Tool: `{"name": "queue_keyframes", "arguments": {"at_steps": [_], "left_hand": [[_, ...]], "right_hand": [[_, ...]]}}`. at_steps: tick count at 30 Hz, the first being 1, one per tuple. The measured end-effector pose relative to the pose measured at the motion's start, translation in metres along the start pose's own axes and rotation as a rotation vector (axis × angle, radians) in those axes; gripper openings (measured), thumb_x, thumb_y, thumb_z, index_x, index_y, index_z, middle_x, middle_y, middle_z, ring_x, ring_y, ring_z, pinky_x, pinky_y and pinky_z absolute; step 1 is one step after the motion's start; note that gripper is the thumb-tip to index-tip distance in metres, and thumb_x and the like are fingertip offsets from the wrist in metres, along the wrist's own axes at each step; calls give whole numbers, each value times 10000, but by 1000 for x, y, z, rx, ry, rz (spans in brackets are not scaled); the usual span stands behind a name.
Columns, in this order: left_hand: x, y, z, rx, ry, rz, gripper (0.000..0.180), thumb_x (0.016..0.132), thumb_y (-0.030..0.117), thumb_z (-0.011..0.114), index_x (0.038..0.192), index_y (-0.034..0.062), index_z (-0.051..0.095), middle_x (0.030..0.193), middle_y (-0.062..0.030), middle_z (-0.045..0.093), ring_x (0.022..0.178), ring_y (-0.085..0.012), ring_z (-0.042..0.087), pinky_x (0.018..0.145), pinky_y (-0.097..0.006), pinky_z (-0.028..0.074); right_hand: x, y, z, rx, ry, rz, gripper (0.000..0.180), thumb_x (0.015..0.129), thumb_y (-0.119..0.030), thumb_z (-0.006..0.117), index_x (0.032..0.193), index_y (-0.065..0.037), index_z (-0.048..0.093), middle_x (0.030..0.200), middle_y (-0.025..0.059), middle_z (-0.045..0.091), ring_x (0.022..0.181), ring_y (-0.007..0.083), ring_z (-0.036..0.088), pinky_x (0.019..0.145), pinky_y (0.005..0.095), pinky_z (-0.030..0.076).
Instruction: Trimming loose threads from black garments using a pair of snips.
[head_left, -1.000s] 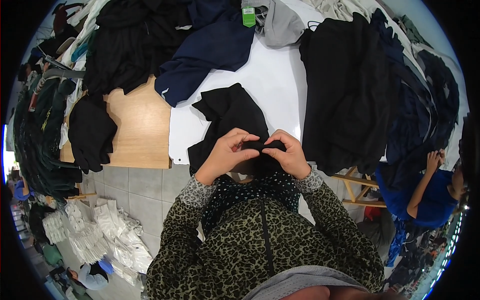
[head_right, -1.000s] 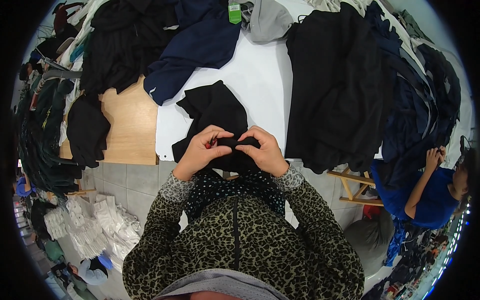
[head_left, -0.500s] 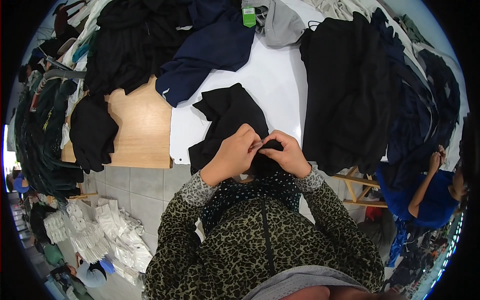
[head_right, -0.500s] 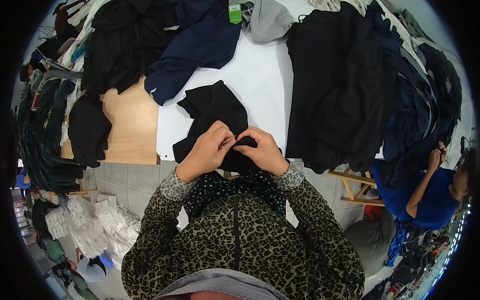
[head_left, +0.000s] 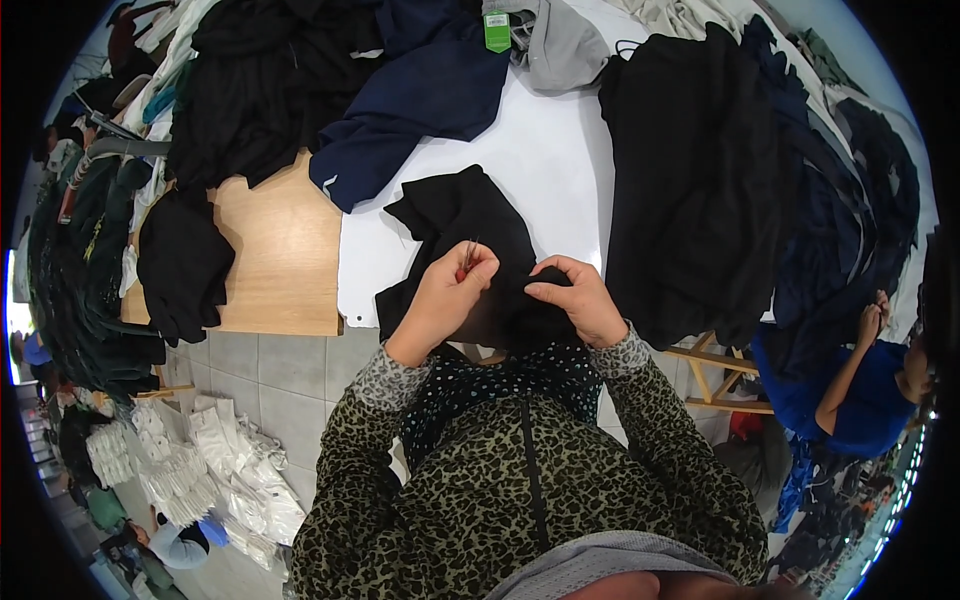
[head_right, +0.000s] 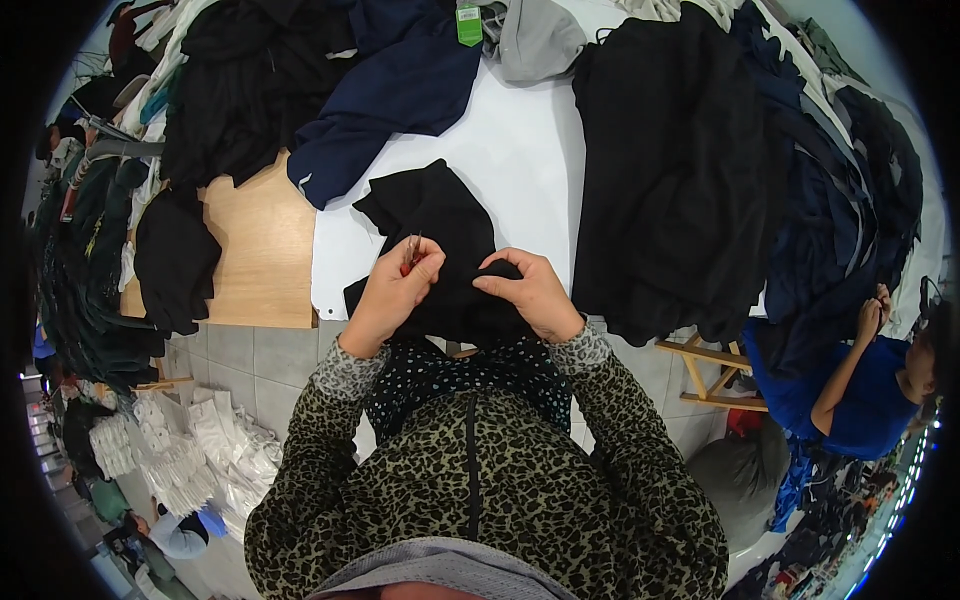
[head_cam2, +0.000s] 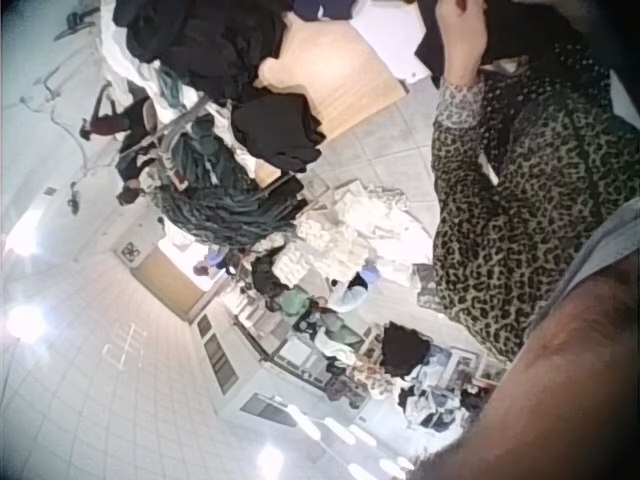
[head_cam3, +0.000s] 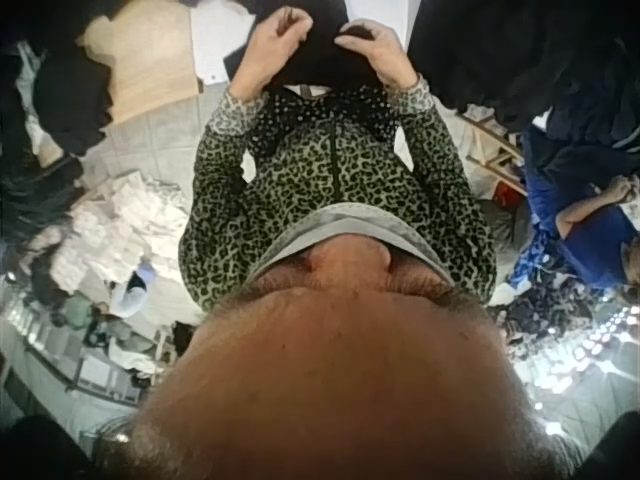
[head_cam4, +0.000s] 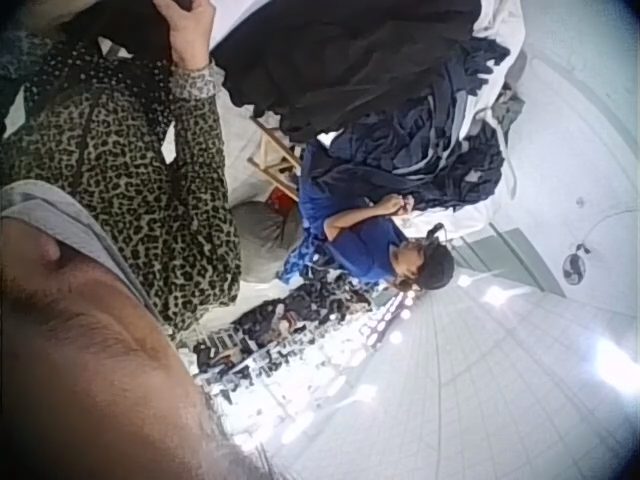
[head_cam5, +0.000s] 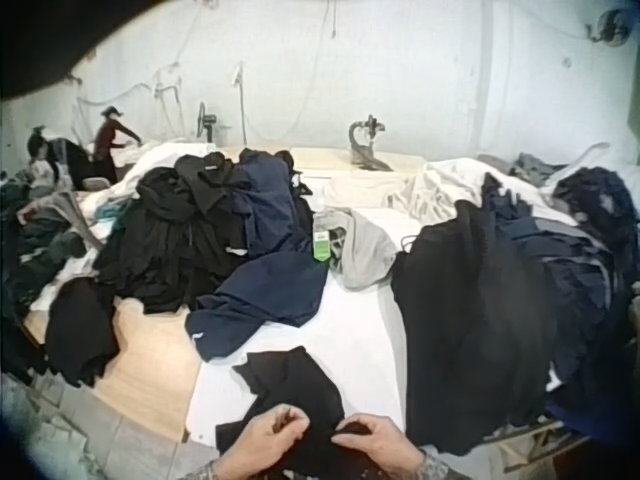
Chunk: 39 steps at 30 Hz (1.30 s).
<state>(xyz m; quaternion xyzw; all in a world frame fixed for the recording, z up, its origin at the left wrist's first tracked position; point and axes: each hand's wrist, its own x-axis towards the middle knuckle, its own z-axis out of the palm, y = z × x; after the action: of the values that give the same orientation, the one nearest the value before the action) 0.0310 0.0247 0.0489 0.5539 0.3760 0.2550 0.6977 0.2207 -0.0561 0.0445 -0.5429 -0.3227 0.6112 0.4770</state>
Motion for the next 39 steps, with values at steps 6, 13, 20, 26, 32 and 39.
{"name": "queue_keyframes", "arguments": {"at_steps": [6,13,20,26,32,39], "left_hand": [[-4,9,8,444,-16,270,161,845,105,650,976,13,634,771,3,507,646,-85,462,605,-218,397],[-3,-3,22,709,18,530,98,854,69,605,878,-13,557,783,-36,493,634,-129,472,567,-260,401],[6,-15,20,77,-47,8,99,900,99,564,908,7,531,718,13,455,582,-71,410,494,-228,346],[10,-25,23,381,76,468,95,937,148,529,900,62,545,654,77,419,517,1,339,448,-168,268],[5,-26,21,49,45,139,111,923,126,546,872,28,543,654,33,424,531,-53,379,472,-207,314],[-3,-15,12,-125,173,-70,169,875,115,612,971,-16,563,781,-7,518,696,-57,468,599,-228,414]], "right_hand": [[0,-2,1,-156,-17,-106,142,781,-39,691,903,-10,625,844,5,602,775,75,535,709,221,445],[2,0,4,-569,21,-384,196,745,-54,691,916,-3,613,848,90,613,772,205,588,705,297,462],[3,-2,5,-543,20,-328,197,752,-72,701,914,1,615,849,77,619,797,164,575,735,269,451],[6,0,5,-510,33,-280,213,751,-111,714,915,-6,627,863,98,634,787,182,592,720,285,459],[5,-3,8,-617,48,-352,226,743,-119,713,921,-10,626,854,117,624,775,219,595,703,292,461],[7,3,2,-198,73,-96,159,775,-62,701,904,-1,631,857,51,650,771,127,602,688,252,470]]}}
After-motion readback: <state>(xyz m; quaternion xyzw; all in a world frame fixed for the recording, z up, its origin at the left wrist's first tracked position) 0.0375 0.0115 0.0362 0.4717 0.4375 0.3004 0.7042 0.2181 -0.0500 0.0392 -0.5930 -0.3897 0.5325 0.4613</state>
